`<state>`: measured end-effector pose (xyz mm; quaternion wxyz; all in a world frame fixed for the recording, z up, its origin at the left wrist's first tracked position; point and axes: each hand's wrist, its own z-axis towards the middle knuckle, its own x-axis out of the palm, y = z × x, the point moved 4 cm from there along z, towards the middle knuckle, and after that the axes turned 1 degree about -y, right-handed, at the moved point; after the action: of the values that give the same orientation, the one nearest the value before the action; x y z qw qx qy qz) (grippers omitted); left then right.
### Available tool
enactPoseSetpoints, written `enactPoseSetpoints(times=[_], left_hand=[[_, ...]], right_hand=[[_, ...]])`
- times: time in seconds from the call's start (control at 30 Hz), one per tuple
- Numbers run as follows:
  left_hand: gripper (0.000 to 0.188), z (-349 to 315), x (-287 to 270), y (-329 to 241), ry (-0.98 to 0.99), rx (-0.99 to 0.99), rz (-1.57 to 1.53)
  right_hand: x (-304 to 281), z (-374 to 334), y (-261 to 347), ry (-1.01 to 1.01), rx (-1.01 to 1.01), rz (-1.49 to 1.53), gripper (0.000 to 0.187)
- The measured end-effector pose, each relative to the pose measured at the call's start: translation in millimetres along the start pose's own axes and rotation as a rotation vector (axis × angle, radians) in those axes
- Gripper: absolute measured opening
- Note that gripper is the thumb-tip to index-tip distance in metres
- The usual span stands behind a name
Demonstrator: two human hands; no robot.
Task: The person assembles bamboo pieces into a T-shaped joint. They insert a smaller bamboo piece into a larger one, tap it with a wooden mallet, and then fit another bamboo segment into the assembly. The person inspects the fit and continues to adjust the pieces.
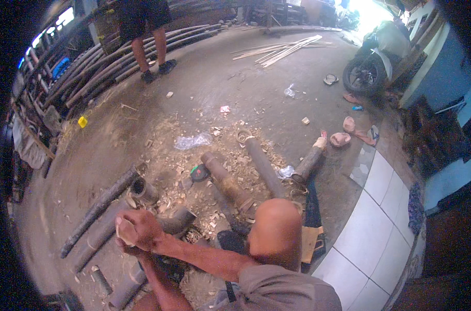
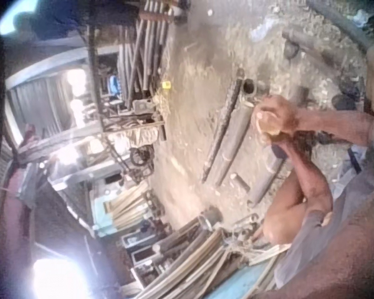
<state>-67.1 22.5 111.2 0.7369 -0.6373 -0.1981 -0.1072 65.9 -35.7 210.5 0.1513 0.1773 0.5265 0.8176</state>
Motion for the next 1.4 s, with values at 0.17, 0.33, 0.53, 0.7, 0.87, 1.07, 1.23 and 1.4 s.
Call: enactPoseSetpoints(times=[0.17,0.33,0.53,0.7,0.87,1.07,1.23,1.4], left_hand=[[0.109,-3.0,4.7,-34.9,-0.031,0.086,0.035],[0.116,-18.4,69.5,-96.4,0.055,0.251,-0.011],[0.122,-49.0,120.1,-163.5,0.437,0.262,-0.065],[0.106,-25.5,86.5,-162.9,0.468,0.145,-0.042],[0.09,-18.5,62.9,-158.7,0.266,0.039,-0.09],[0.087,-23.7,63.3,-165.7,0.302,0.027,-0.086],[0.086,-18.6,49.1,-161.8,0.281,-0.015,-0.075],[0.074,-23.4,50.5,-153.3,0.319,-0.041,-0.079]], right_hand=[[2.9,9.6,90.1,-0.116,-0.608,-0.265,0.033],[-7.3,15.1,128.7,0.037,-0.406,-0.276,0.03],[-59.9,-7.5,168.9,-0.197,-0.79,-0.513,0.027],[-229.6,-44.2,210.7,-0.931,-0.626,-0.653,0.044],[-374.2,-138.5,218.6,-1.157,-0.464,-0.391,0.055],[-462.2,-302.7,61.9,-1.814,-0.066,-0.223,0.08],[-433.3,-380.0,-24.1,-1.773,0.383,-0.282,0.088],[-453.8,-438.1,-57.7,-1.398,0.483,-0.326,0.067]])
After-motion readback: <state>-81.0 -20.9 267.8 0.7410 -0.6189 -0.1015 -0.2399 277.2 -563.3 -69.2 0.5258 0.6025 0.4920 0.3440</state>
